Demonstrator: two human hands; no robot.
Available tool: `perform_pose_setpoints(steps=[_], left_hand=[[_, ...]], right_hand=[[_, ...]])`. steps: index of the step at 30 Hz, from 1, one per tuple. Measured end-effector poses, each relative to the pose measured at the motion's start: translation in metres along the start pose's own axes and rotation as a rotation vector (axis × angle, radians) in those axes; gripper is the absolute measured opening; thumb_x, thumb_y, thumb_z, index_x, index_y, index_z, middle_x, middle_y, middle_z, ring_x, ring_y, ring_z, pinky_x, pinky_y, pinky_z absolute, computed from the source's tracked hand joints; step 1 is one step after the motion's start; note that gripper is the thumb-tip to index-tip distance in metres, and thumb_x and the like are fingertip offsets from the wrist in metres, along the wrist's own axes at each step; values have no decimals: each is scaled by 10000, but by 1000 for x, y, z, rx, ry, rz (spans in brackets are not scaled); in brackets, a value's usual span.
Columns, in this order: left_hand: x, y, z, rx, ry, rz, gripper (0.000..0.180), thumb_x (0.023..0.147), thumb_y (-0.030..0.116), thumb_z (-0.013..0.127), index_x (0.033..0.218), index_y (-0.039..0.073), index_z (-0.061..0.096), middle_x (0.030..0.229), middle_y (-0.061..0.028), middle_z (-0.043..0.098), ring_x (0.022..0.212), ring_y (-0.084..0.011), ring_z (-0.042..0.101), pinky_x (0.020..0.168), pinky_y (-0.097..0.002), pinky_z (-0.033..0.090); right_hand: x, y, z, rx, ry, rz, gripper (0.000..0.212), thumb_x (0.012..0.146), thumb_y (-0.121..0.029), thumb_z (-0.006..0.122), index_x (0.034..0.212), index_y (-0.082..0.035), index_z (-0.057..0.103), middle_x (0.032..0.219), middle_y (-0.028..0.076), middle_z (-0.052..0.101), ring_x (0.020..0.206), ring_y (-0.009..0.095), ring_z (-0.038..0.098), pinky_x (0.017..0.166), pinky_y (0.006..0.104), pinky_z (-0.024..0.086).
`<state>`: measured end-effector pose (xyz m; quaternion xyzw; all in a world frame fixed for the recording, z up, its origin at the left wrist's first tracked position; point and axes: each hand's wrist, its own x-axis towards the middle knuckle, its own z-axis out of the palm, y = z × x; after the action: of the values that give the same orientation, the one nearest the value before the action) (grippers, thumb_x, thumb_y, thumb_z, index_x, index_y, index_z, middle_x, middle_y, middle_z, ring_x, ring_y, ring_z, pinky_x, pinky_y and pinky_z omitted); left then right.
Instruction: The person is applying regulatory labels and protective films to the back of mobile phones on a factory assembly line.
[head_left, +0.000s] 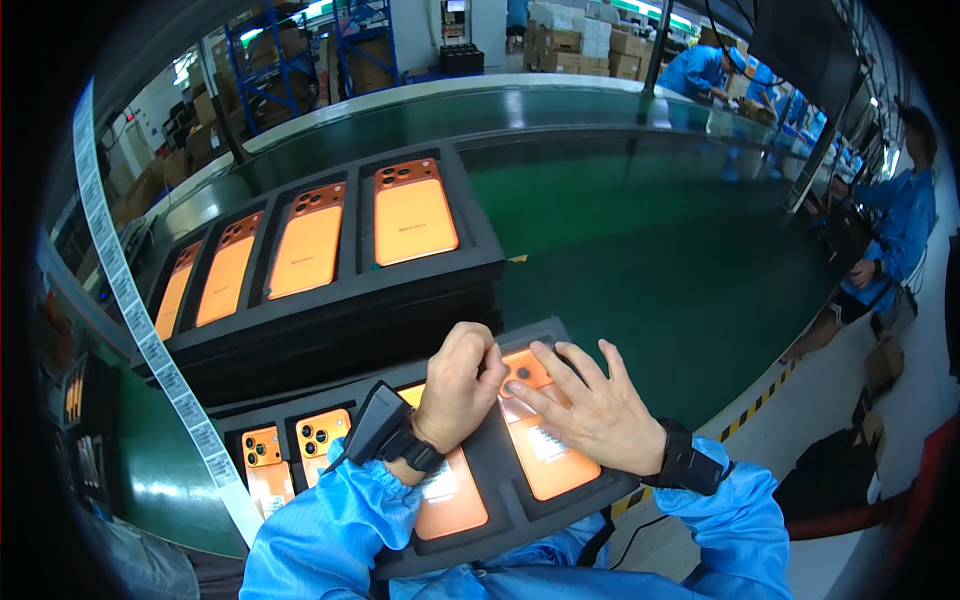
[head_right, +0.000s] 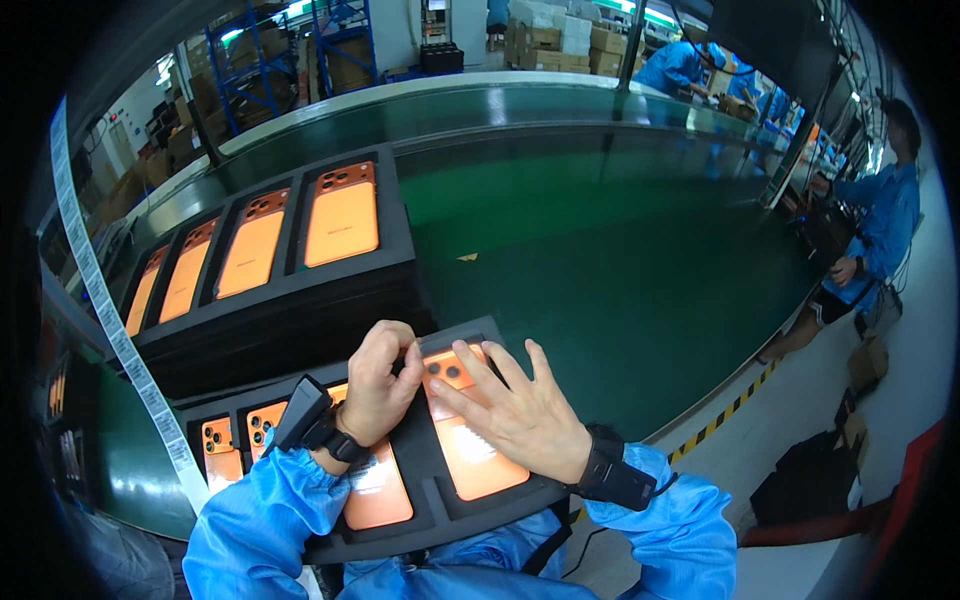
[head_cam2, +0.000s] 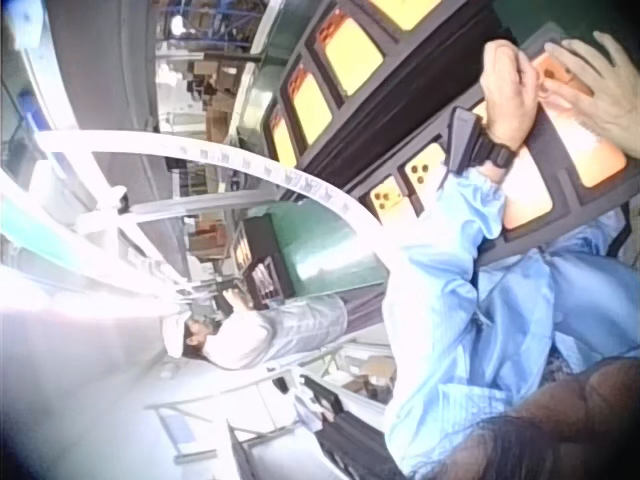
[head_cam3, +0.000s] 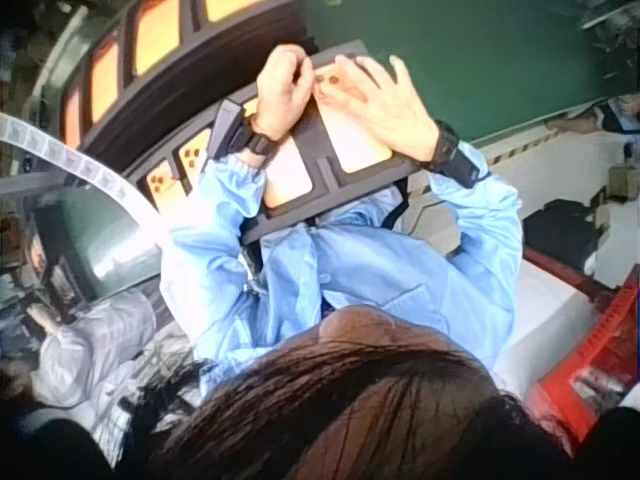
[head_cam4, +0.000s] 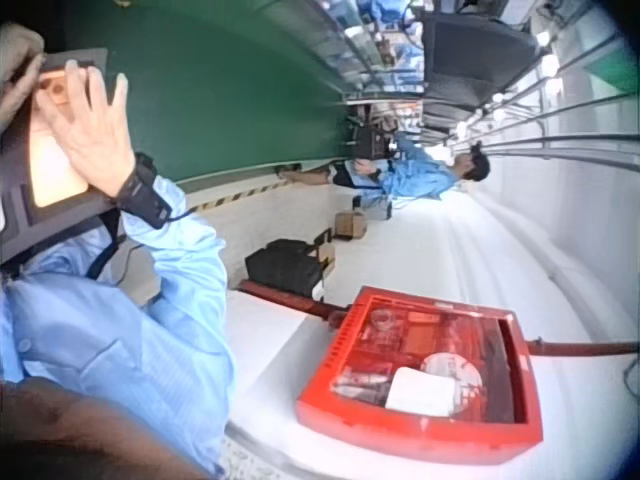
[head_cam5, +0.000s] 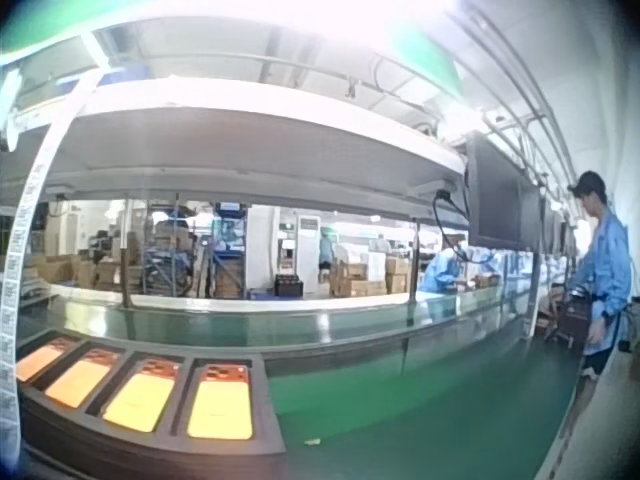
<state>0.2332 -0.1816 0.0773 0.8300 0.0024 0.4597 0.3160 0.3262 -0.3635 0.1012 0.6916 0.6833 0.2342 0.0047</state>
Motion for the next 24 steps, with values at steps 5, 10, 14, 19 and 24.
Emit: perform_pose_setpoints(steps=[5, 10, 14, 19, 24], left_hand=[[-1, 8, -6, -429, -247, -371, 38, 831, -16, 565, 809, -15, 534, 796, -68, 570, 715, -157, 589, 617, -266, 486], [5, 27, -14, -630, -1298, -295, 238, 935, 225, 577, 958, 0, 652, 860, -25, 637, 831, -95, 575, 771, -264, 471], [4, 47, -29, -623, -1431, -291, 288, 941, 269, 562, 1007, 3, 648, 872, -46, 645, 838, -134, 589, 773, -282, 475], [-4, 14, -73, -426, -550, -759, 144, 858, 38, 488, 931, -7, 604, 802, -101, 638, 705, -178, 637, 646, -293, 543], [-37, -6, -171, -512, 158, -1219, 191, 867, 13, 488, 1044, 77, 455, 840, -82, 583, 700, -198, 641, 637, -342, 585]], right_hand=[[-9, 9, -16, 199, -142, 138, 647, 781, -193, 662, 1383, -162, 426, 1447, 198, 329, 1299, 359, 368, 983, 563, 365], [2, 51, -68, 731, 431, 324, 531, 766, -103, 648, 1270, -14, 508, 1328, 198, 478, 1231, 339, 470, 1018, 399, 379], [65, 28, -68, 679, 599, 280, 334, 780, -64, 648, 1108, -12, 614, 1175, 151, 582, 1116, 313, 550, 955, 393, 430], [146, -22, -32, 440, 574, 82, 403, 760, -194, 712, 1114, -29, 611, 1194, 126, 569, 1161, 319, 499, 971, 428, 379], [197, -51, -12, 339, 537, 17, 402, 707, -240, 756, 1031, -52, 611, 971, 71, 568, 980, 255, 535, 860, 392, 401]])
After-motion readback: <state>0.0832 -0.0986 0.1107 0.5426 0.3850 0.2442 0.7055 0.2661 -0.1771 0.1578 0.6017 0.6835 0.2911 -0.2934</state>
